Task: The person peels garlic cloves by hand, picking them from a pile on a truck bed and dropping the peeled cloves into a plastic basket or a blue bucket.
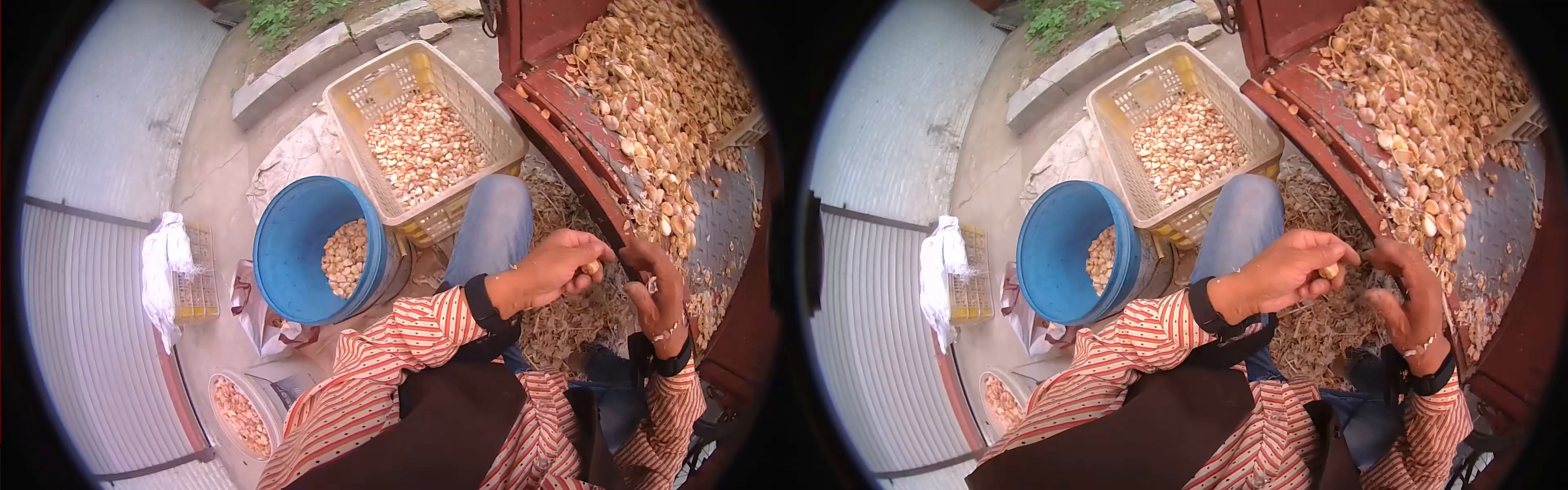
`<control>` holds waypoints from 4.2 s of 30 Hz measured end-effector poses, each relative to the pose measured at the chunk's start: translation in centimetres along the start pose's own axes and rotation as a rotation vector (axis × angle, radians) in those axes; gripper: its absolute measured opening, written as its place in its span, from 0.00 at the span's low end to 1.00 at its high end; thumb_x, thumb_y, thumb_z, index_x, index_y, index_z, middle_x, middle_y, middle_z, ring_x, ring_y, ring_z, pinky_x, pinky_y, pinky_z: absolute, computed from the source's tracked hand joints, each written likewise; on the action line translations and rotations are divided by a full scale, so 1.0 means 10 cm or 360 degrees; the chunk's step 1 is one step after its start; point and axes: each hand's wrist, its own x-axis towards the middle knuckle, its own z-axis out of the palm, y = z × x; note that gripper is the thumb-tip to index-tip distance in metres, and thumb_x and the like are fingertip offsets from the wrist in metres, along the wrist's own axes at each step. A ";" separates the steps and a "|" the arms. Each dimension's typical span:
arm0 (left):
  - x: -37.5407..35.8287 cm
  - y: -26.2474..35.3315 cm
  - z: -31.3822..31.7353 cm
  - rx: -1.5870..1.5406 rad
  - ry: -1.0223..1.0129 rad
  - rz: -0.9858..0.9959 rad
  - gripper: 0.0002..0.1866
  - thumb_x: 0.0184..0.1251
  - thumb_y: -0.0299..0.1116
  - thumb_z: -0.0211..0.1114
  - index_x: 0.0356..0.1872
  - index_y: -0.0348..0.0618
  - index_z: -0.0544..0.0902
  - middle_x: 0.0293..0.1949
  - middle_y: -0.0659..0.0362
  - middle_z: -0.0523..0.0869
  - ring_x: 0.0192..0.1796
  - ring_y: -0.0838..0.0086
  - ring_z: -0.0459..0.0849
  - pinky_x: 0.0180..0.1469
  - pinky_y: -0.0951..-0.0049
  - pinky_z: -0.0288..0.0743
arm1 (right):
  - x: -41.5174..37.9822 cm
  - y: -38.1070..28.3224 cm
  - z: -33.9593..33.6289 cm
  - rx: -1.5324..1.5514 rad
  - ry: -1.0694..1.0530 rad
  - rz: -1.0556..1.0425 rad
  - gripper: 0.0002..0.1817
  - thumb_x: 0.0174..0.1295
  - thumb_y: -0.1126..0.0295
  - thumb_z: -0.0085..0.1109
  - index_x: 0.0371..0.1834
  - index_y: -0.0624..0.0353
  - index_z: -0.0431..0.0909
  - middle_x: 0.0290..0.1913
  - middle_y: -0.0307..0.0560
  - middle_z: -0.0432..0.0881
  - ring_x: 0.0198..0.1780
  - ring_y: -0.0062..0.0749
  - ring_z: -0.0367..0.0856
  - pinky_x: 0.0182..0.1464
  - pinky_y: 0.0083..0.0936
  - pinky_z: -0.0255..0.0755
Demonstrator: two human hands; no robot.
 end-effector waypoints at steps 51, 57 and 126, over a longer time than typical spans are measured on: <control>0.76 0.76 0.27 -0.0032 -0.0153 0.0363 0.11 0.67 0.25 0.55 0.48 0.31 0.74 0.38 0.54 0.81 0.40 0.74 0.83 0.39 0.84 0.80 | 0.74 1.14 -0.45 -0.1524 0.0016 0.0276 0.06 0.45 0.70 0.58 0.26 0.59 0.76 0.21 0.53 0.78 0.26 0.47 0.80 0.25 0.40 0.69; 0.55 0.72 0.18 -0.0267 -0.0147 0.0456 0.12 0.66 0.23 0.54 0.48 0.28 0.71 0.42 0.50 0.79 0.44 0.68 0.82 0.45 0.79 0.82 | 0.69 1.04 -0.54 -0.1279 0.0105 0.0224 0.11 0.46 0.72 0.57 0.35 0.60 0.75 0.23 0.55 0.78 0.28 0.49 0.79 0.28 0.41 0.70; 0.64 -0.02 0.55 0.1113 0.0152 0.1065 0.08 0.66 0.25 0.58 0.43 0.33 0.77 0.35 0.60 0.81 0.33 0.80 0.81 0.38 0.82 0.78 | 0.05 0.22 -0.41 -0.0759 0.0242 0.0089 0.06 0.51 0.70 0.57 0.26 0.58 0.70 0.25 0.47 0.76 0.26 0.47 0.78 0.24 0.40 0.69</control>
